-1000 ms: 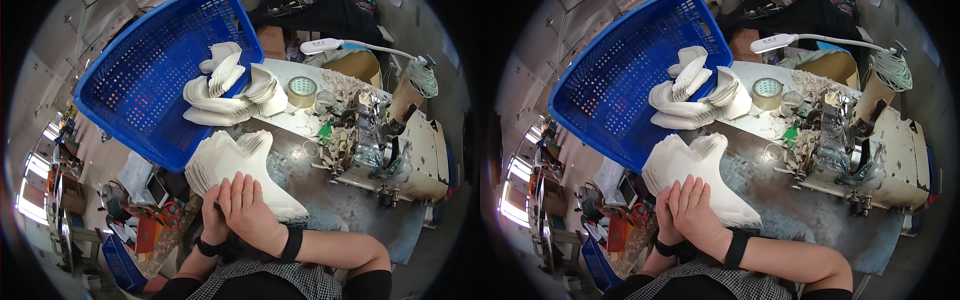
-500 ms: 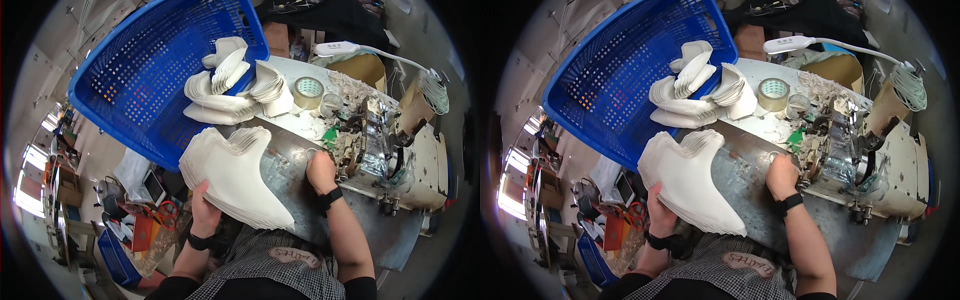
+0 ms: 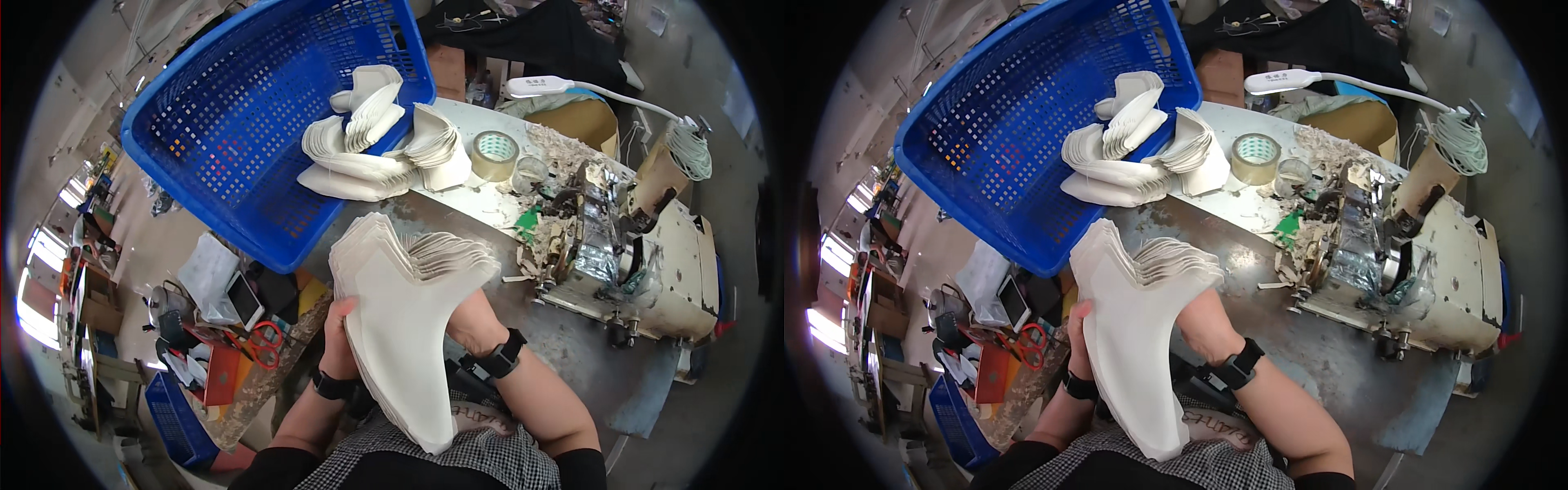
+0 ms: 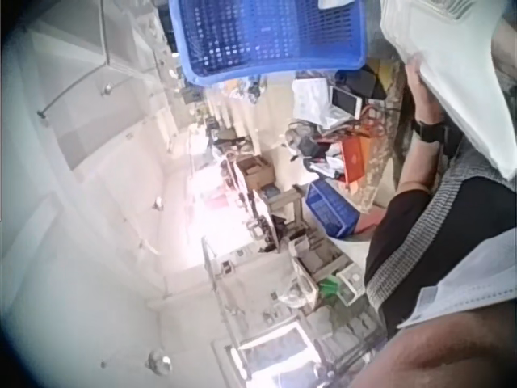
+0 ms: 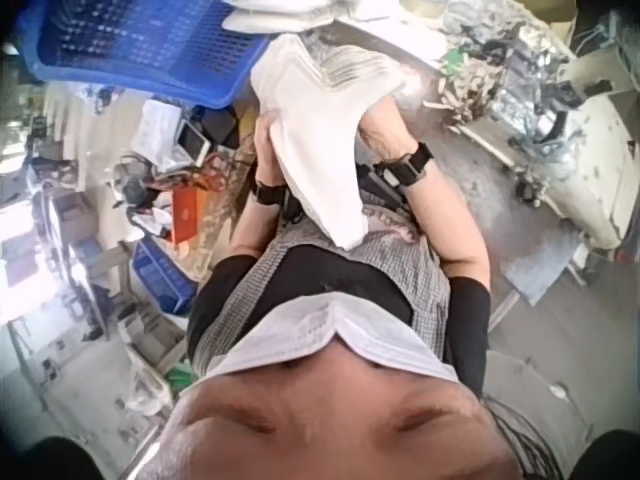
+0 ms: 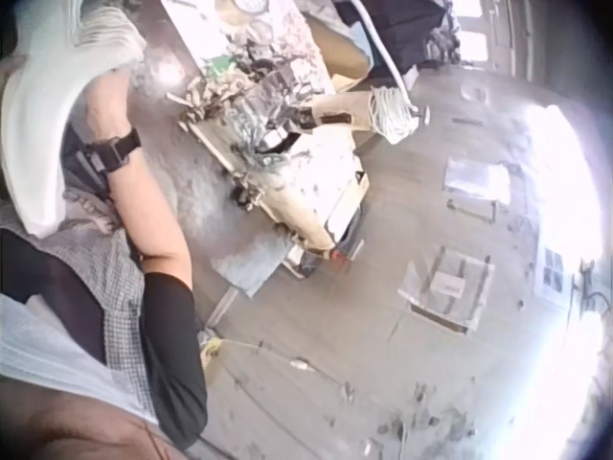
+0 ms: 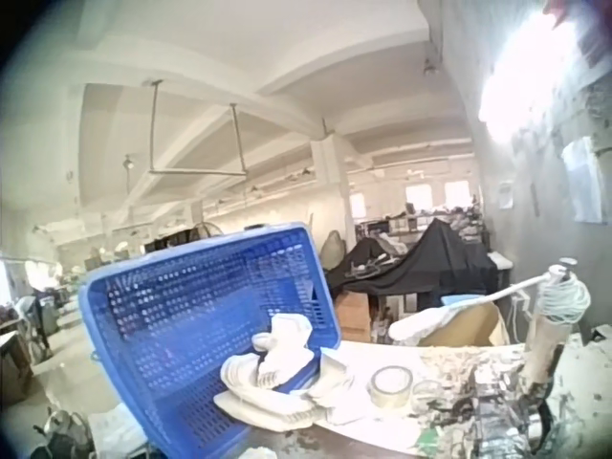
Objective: The person repeatedly feeds white shoe sole pieces through a sewing machine, guiding them under the presser foot and stacking the finished pieces on the table. The person handles the pieces one at a time, aligning them before sewing and placing them in a growing stack after completion.
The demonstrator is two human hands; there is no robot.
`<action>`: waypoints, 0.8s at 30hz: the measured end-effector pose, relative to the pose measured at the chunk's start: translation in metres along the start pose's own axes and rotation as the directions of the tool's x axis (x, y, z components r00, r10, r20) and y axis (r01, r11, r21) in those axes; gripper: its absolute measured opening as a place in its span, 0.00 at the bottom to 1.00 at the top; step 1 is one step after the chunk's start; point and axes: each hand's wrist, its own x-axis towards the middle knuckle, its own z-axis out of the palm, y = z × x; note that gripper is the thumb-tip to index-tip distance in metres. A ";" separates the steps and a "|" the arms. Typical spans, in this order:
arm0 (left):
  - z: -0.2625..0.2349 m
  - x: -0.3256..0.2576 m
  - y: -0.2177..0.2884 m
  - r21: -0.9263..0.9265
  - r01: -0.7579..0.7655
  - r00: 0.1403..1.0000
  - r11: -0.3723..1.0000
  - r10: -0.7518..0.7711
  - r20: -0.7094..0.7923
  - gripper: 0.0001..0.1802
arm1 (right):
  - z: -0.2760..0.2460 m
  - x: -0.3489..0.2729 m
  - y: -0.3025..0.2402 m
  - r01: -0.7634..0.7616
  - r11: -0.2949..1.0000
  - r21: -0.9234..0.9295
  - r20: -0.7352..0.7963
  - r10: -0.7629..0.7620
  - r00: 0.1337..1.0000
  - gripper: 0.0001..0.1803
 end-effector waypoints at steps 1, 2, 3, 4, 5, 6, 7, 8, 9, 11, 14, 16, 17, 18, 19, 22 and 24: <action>0.001 -0.003 0.000 -0.019 0.024 1.000 1.000 -0.024 0.006 0.34 | 0.000 -0.002 -0.006 -0.068 0.993 0.096 -0.017 0.070 0.997 0.11; 0.001 -0.005 0.000 -0.038 0.050 0.999 0.998 -0.050 0.014 0.34 | -0.001 -0.004 -0.010 -0.133 0.972 0.193 -0.028 0.141 0.990 0.13; 0.001 -0.006 -0.001 -0.057 0.077 0.997 0.995 -0.076 0.022 0.35 | -0.009 -0.006 -0.010 -0.160 0.954 0.252 0.032 0.157 0.987 0.16; -0.003 -0.005 -0.003 -0.156 0.077 0.992 0.985 -0.060 0.110 0.35 | -0.018 -0.009 -0.010 -0.190 0.932 0.310 0.094 0.169 0.981 0.19; -0.012 -0.001 -0.007 -0.252 0.086 0.980 0.964 -0.036 0.195 0.35 | -0.023 -0.012 -0.011 -0.223 0.904 0.364 0.157 0.176 0.972 0.23; -0.016 0.001 -0.009 -0.346 0.101 0.961 0.933 -0.002 0.275 0.36 | -0.026 -0.019 -0.012 -0.189 0.914 0.358 0.148 0.145 0.978 0.26; -0.013 0.000 -0.005 -0.244 0.033 0.971 0.969 0.026 0.236 0.34 | -0.021 -0.030 -0.021 -0.160 0.926 0.343 0.140 0.118 0.983 0.30; -0.007 -0.002 0.007 -0.135 -0.040 0.979 0.990 0.066 0.191 0.33 | -0.014 -0.040 -0.029 -0.138 0.934 0.329 0.142 0.096 0.985 0.33; -0.004 0.000 0.017 -0.021 -0.110 0.983 0.994 0.112 0.146 0.32 | -0.020 -0.051 -0.044 -0.070 0.962 0.263 0.228 0.008 0.974 0.40; -0.008 0.006 0.034 0.124 -0.123 0.986 0.985 0.108 0.125 0.28 | -0.002 -0.069 -0.081 0.170 0.931 0.323 0.119 -0.218 0.969 0.46; 0.019 0.006 0.067 0.520 -0.465 0.863 0.716 0.238 0.445 0.29 | -0.001 -0.075 -0.110 0.391 0.912 0.124 0.155 -0.407 0.900 0.50; 0.038 0.004 0.069 0.654 -0.719 0.695 0.234 0.231 0.681 0.37 | 0.014 -0.071 -0.104 0.452 0.891 -0.048 0.226 -0.431 0.874 0.51; 0.048 0.001 0.064 0.637 -0.771 0.622 -0.007 0.209 0.755 0.37 | 0.023 -0.069 -0.100 0.487 0.864 -0.130 0.266 -0.443 0.856 0.52; 0.061 -0.008 0.057 0.710 -0.699 0.713 0.090 0.178 0.679 0.34 | 0.041 -0.079 -0.103 0.497 0.862 -0.098 0.283 -0.455 0.845 0.56; 0.071 -0.012 0.056 0.762 -0.648 0.762 0.004 0.031 0.647 0.34 | 0.051 -0.088 -0.108 0.479 0.865 -0.152 0.299 -0.421 0.856 0.57; 0.059 -0.003 0.038 0.841 -0.531 0.833 -0.103 0.119 0.541 0.28 | 0.059 -0.120 -0.097 0.384 0.845 -0.372 0.446 -0.200 0.872 0.54; 0.041 0.003 0.052 0.867 -0.495 0.863 0.057 0.152 0.482 0.26 | 0.057 -0.132 -0.076 0.257 0.827 -0.501 0.549 0.075 0.832 0.42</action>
